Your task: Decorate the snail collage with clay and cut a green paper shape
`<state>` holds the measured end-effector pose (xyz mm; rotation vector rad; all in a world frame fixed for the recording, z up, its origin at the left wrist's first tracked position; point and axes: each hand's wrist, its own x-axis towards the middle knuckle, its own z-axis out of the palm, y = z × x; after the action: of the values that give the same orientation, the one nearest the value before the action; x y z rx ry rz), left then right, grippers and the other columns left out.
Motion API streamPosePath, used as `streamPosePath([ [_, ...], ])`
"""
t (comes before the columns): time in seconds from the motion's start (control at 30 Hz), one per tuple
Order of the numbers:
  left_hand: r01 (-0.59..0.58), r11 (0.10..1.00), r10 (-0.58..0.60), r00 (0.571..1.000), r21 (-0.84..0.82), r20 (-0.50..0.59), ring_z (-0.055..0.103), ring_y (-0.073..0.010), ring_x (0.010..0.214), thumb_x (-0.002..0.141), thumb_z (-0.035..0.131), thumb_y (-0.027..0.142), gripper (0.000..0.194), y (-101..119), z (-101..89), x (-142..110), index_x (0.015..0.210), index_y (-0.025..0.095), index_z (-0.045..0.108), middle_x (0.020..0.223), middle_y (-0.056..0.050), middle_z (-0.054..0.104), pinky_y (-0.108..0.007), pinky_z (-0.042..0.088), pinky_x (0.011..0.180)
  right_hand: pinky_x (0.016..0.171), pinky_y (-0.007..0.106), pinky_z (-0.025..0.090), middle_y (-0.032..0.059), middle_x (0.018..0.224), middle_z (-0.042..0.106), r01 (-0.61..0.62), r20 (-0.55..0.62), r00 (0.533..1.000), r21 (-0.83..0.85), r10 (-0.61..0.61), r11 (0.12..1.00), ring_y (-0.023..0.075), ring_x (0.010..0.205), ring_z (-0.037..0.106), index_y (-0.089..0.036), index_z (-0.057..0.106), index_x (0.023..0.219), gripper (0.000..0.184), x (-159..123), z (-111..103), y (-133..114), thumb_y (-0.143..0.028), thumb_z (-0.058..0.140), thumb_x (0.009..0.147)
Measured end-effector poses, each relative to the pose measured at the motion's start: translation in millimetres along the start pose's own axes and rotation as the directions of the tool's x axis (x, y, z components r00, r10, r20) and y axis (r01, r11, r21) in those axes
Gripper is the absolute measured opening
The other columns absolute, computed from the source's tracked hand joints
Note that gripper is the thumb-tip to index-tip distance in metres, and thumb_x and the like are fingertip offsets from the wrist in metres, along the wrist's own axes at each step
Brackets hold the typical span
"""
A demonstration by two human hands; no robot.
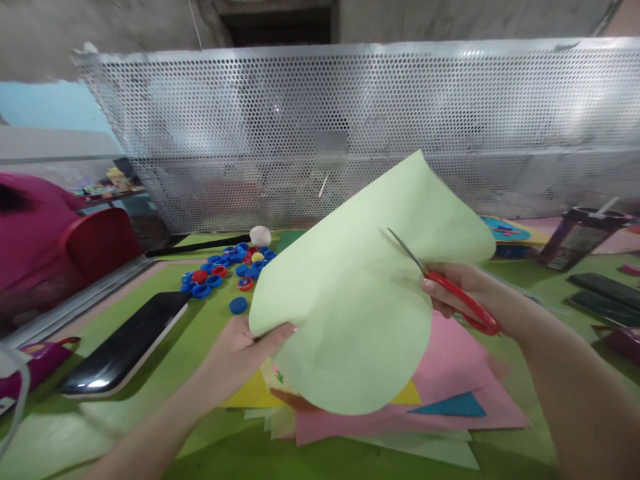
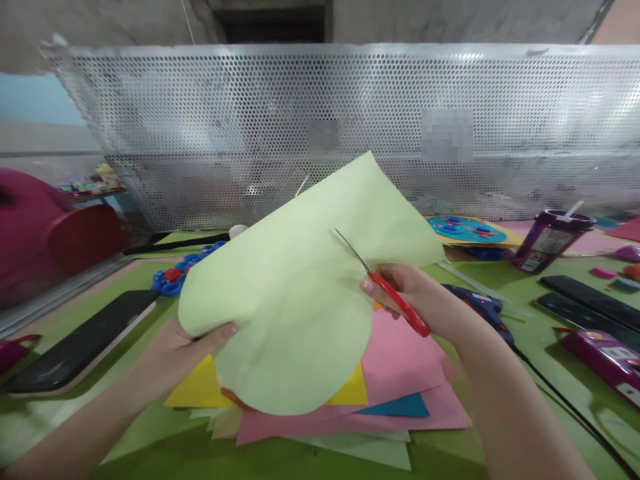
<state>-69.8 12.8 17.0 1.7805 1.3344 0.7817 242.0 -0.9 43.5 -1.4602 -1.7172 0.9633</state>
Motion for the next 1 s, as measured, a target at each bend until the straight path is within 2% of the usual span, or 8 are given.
streamPosePath([
  [0.17, 0.006, 1.000, -0.006, 1.000, 0.010, 0.028, 0.066, -0.0259, 0.076, 0.072, 0.060, 0.041, 0.025, 0, 0.4, -1, 0.077, 0.020, 0.072, 0.080, -0.005, 0.073, -0.028, 0.054, 0.061, 0.057, 0.025, 0.043, 0.0014, 0.072, 0.054, 0.081, 0.065, 0.995, -0.005, -0.081, 0.997, 0.0146, 0.065, 0.050, -0.020, 0.054, 0.075, 0.031, -5, -2, -7, -0.052, 0.056, 0.076],
  [0.33, -0.006, 0.999, 0.003, 0.999, -0.046, -0.050, 0.066, -0.0268, 0.081, 0.068, 0.066, 0.037, 0.023, 2, -0.8, 1, 0.085, 0.023, 0.072, 0.088, -0.004, 0.073, -0.030, 0.055, 0.064, 0.046, 0.024, 0.038, -0.0032, 0.057, 0.044, -0.029, 0.028, 0.999, 0.026, 0.028, 0.999, 0.0107, 0.050, 0.041, -0.019, 0.055, 0.073, 0.037, 0, -6, 7, -0.056, 0.059, 0.072],
  [0.47, 0.029, 0.976, -0.052, 0.993, -0.218, -0.102, 0.066, -0.0276, 0.080, 0.070, 0.065, 0.042, 0.030, -3, -1.8, 9, 0.085, 0.018, 0.072, 0.082, -0.007, 0.073, -0.037, 0.055, 0.070, 0.042, 0.023, 0.035, -0.0048, 0.050, 0.041, -0.059, 0.041, 0.998, 0.102, 0.056, 0.993, 0.0093, 0.045, 0.039, -0.019, 0.052, 0.067, 0.045, 3, -3, 7, -0.063, 0.059, 0.066],
  [0.6, -0.006, 0.909, -0.111, 0.961, -0.416, -0.255, 0.066, -0.0246, 0.077, 0.072, 0.063, 0.046, 0.035, -8, -2.1, 14, 0.088, 0.016, 0.070, 0.085, -0.009, 0.071, -0.034, 0.055, 0.066, 0.040, 0.022, 0.033, -0.0052, 0.050, 0.041, -0.060, 0.059, 0.997, 0.072, 0.056, 0.996, 0.0081, 0.042, 0.039, -0.019, 0.049, 0.066, 0.044, 4, 6, 7, -0.062, 0.057, 0.070],
  [0.67, -0.002, 0.936, -0.133, 0.925, -0.353, -0.357, 0.065, -0.0224, 0.071, 0.074, 0.059, 0.049, 0.035, -6, -3.0, 13, 0.086, 0.017, 0.067, 0.081, -0.007, 0.070, -0.030, 0.053, 0.058, 0.040, 0.023, 0.032, -0.0047, 0.051, 0.042, -0.061, 0.083, 0.995, 0.051, 0.057, 0.997, 0.0087, 0.043, 0.040, -0.019, 0.049, 0.068, 0.042, 3, 11, 8, -0.061, 0.054, 0.073],
  [0.8, 0.055, 0.998, -0.035, 0.829, 0.019, -0.558, 0.061, -0.0201, 0.059, 0.075, 0.055, 0.055, 0.038, 3, -6.0, 4, 0.066, 0.019, 0.062, 0.064, -0.003, 0.067, -0.025, 0.045, 0.046, 0.048, 0.026, 0.038, -0.0027, 0.056, 0.045, 0.026, 0.115, 0.993, 0.025, -0.029, 0.999, 0.0110, 0.050, 0.043, -0.020, 0.048, 0.070, 0.039, -2, 18, -1, -0.058, 0.049, 0.078],
  [0.9, 0.033, 0.987, 0.062, 0.821, 0.156, -0.567, 0.059, -0.0200, 0.057, 0.077, 0.051, 0.054, 0.038, 6, -6.8, 1, 0.061, 0.021, 0.058, 0.061, -0.001, 0.065, -0.024, 0.042, 0.045, 0.054, 0.028, 0.038, -0.0022, 0.058, 0.042, 0.123, 0.132, 0.984, 0.011, -0.124, 0.992, 0.0122, 0.054, 0.042, -0.021, 0.042, 0.066, 0.039, -6, 24, -12, -0.056, 0.042, 0.084],
  [1.0, 0.039, 0.973, 0.097, 0.821, 0.226, -0.563, 0.056, -0.0186, 0.051, 0.078, 0.048, 0.053, 0.040, 5, -5.9, 1, 0.054, 0.021, 0.052, 0.054, 0.000, 0.060, -0.024, 0.039, 0.042, 0.058, 0.030, 0.038, -0.0019, 0.061, 0.042, 0.123, 0.135, 0.983, 0.037, -0.127, 0.992, 0.0140, 0.058, 0.044, -0.022, 0.041, 0.068, 0.037, -8, 29, -15, -0.054, 0.038, 0.086],
])
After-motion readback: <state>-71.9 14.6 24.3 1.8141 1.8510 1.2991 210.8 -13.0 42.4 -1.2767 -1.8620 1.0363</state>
